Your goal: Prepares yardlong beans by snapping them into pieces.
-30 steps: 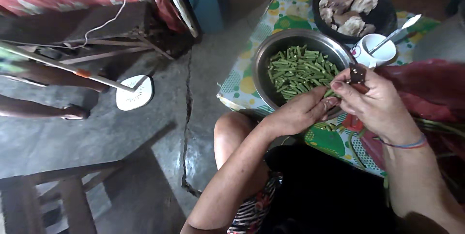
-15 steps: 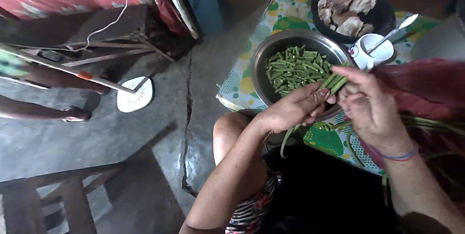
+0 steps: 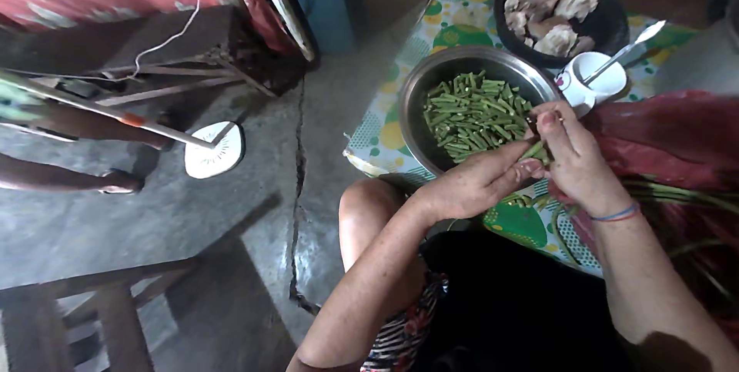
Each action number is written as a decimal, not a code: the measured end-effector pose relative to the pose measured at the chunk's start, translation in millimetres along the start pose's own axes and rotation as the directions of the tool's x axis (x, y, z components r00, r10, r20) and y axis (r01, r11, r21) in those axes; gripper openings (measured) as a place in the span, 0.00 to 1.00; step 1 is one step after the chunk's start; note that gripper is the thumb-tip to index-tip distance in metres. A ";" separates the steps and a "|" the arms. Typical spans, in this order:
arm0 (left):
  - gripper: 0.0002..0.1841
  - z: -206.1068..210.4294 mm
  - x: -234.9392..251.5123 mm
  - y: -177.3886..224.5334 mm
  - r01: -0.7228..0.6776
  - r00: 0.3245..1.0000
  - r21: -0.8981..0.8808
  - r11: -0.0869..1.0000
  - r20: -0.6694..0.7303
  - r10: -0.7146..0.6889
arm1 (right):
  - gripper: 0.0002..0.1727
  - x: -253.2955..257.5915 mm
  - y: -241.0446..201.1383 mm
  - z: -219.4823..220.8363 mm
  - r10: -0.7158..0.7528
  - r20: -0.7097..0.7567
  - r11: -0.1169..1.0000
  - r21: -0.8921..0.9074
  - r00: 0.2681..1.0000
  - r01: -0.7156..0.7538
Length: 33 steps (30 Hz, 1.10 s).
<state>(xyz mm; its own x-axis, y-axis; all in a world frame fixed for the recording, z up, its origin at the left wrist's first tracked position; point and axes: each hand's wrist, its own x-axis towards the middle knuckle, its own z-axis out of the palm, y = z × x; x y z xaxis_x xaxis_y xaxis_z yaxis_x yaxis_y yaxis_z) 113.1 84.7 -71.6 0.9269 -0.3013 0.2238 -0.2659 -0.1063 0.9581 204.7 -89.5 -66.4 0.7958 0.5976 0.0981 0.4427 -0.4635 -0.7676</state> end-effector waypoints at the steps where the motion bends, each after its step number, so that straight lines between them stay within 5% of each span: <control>1: 0.16 0.5 0.8 0.1 0.047 0.998 -0.034 0.998 -0.032 -0.048 | 0.28 1.6 0.6 -2.1 0.010 0.004 1.000 0.020 1.000 -0.010; 4: 0.23 -0.4 0.2 0.8 0.190 0.973 -0.165 0.968 -0.103 -0.209 | 0.32 -1.7 -3.8 -1.7 -0.106 -0.002 0.990 0.097 0.994 0.106; 8: 0.33 -0.2 -2.2 0.3 0.162 0.978 -0.173 0.972 -0.100 -0.181 | 0.13 -6.6 -16.8 6.7 -0.228 -0.005 0.970 0.080 0.974 0.228; 16: 0.17 -3.0 0.4 0.9 0.202 0.979 -0.151 0.968 0.035 -0.199 | 0.05 0.4 -16.5 -11.9 -0.100 -0.117 0.977 0.176 0.988 0.120; 24: 0.15 -8.1 -2.2 -0.2 0.196 0.981 -0.379 0.904 0.072 -0.182 | 0.35 -15.1 -13.5 -17.2 -0.356 -0.091 0.933 0.014 0.930 0.359; 29: 0.14 -6.2 -1.1 2.3 0.138 0.987 -0.437 0.889 0.135 -0.087 | 0.29 -21.9 -5.7 -4.7 -0.436 -0.072 0.891 -0.170 0.897 0.420; 33: 0.13 -4.1 -2.7 1.3 0.072 0.997 -0.227 0.971 0.046 -0.063 | 0.26 -20.9 -4.4 3.8 -0.441 -0.104 0.887 -0.204 0.892 0.414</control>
<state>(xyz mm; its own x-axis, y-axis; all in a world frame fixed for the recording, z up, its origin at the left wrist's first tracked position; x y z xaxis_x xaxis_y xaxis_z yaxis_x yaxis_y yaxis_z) 111.4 89.3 -70.2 0.9286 -0.3374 0.1546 -0.1317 0.0898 0.9872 184.5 -97.5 -67.5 0.5577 0.6687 0.4918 0.8065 -0.2967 -0.5113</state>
